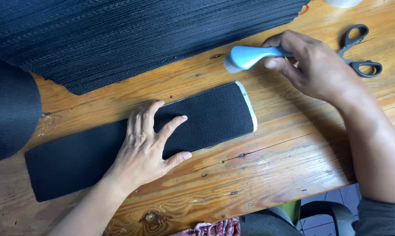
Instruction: The person cuts a strip of black carpet material using scissors on a wooden table. They then use a small brush to clean the cut edge and the table surface. Finally, they peel back the white backing paper from the carpet strip and trim the edges of the backing paper with the scissors.
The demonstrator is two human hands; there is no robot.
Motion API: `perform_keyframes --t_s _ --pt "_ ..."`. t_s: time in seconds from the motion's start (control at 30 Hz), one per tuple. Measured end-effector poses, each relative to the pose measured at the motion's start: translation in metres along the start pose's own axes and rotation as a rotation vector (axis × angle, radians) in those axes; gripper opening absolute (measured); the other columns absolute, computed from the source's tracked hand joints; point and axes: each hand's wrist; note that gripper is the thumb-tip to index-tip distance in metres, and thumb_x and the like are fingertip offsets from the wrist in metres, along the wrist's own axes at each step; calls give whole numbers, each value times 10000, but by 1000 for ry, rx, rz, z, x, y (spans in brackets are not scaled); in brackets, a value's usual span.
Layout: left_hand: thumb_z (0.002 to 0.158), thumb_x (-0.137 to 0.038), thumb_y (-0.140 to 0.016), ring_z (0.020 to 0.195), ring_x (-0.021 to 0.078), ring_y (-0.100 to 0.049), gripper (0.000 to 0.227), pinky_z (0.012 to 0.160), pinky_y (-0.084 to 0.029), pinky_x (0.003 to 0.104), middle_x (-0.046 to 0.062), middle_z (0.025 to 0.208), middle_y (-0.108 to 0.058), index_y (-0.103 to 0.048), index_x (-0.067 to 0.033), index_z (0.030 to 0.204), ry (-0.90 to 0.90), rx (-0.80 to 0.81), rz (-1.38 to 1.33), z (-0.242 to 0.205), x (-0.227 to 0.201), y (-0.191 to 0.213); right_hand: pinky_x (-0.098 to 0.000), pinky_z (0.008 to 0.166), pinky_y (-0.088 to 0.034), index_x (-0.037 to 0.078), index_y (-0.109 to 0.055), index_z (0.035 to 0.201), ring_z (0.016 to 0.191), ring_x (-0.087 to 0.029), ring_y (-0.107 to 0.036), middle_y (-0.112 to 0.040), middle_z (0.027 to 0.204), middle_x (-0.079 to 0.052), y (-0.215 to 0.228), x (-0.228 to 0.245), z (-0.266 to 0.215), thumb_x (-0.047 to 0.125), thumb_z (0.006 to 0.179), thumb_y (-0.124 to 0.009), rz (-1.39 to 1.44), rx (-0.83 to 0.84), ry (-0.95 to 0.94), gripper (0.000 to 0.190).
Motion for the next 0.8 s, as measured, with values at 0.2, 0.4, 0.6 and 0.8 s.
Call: perform_keyframes --t_s 0.2,0.4,0.6,0.8 --pt "963 -586 -564 1165 439 -500 602 1003 -428 580 239 1474 -373 -496 -275 1474 -11 -24 -6 4 1 3 -297 807 -517 211 -784 1032 890 -88 -706 -782 933 80 -1 -3 -3 385 956 -603 156 415 -163 263" --pt "937 -610 -600 1181 431 -490 621 1002 -426 575 229 1460 -367 -523 -262 1445 -13 -13 -23 4 2 6 -348 887 -502 161 -765 1129 1014 -179 -725 -776 1132 -3 -11 -30 0 234 1015 -609 100 219 -9 207" --pt "931 -641 -602 1164 409 -515 633 996 -440 566 212 1436 -392 -533 -263 1435 -18 -49 -5 4 3 0 -216 854 -547 325 -854 1124 970 5 -814 -902 1086 194 3 16 1 380 857 -701 207 681 -185 312" --pt "955 -635 -557 1065 398 -525 624 932 -451 550 212 1442 -399 -518 -264 1455 -4 -39 10 4 0 3 -465 689 -461 29 -710 1251 868 -387 -649 -707 1056 -161 1 -18 -3 180 1164 -659 -241 -72 74 181"
Point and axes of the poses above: each hand's wrist, its own z-axis towards the middle knuckle, its own y-axis out of the back of the hand, x = y × z
